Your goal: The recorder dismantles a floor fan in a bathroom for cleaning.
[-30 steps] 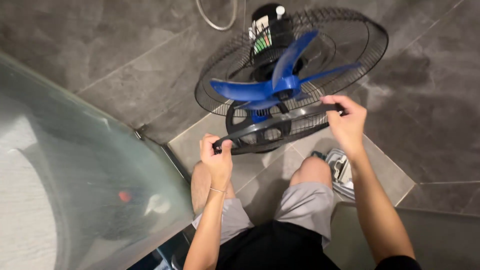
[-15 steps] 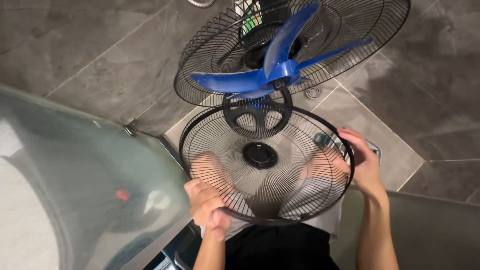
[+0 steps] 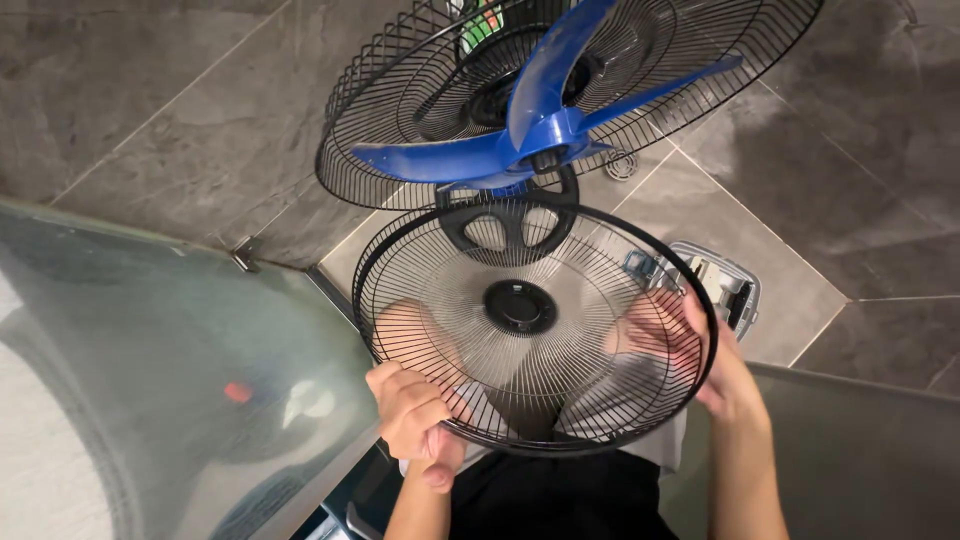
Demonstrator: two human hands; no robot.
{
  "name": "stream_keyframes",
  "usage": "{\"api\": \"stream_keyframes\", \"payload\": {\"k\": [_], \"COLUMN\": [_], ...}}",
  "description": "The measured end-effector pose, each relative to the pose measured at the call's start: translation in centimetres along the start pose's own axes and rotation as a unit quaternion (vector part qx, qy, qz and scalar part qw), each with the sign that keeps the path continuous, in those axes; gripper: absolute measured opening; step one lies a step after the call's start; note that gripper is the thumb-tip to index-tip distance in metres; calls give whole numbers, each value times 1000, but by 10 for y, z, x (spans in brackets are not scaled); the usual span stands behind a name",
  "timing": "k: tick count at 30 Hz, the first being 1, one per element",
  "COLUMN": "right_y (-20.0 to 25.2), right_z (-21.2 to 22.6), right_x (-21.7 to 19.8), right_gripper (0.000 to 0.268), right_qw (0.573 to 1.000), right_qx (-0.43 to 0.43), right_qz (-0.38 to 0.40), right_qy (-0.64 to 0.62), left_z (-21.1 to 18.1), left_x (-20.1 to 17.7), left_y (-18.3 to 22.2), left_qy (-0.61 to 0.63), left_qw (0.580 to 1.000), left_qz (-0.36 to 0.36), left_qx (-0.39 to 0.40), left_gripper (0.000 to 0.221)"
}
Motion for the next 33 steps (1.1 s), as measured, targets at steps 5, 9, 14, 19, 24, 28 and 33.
{"api": "stream_keyframes", "payload": {"k": [5, 9, 14, 19, 24, 28, 33], "right_y": [-4, -24, -37, -33, -55, -40, -24], "right_z": [-7, -8, -9, -5, -26, -12, 9], "right_x": [17, -8, -30, 6, -22, 3, 15], "right_gripper": [61, 59, 59, 68, 90, 91, 83], "right_qw": [996, 998, 996, 995, 989, 982, 984], "right_qx": [69, 26, 53, -1, -141, -184, -170], "right_qz": [14, 9, -43, -64, -54, -49, -33], "right_qy": [-53, -64, -66, -80, -1, 3, -37], "left_z": [0, -6, -4, 19, 45, 76, 104], "left_x": [10, 23, 28, 29, 17, 17, 27], "left_y": [-23, -65, -73, -56, -66, -58, -28], "left_qy": [-19, -81, -91, -45, -48, -52, 11], "left_qw": [998, 973, 950, 955, 932, 914, 887], "left_qz": [48, 192, 291, 288, 246, 204, 197], "left_qx": [20, 98, 67, -45, -264, -347, -417], "left_gripper": [74, 60, 43, 36, 22, 30, 36]}}
Point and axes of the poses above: each hand's wrist, its own y-axis away from the middle knuckle, its own x-axis out of the palm, z = x × y, the point moved 4 cm from there along -y, towards the middle knuckle, and after that the axes turned 15 degrees about -y, right-handed, at the moved point
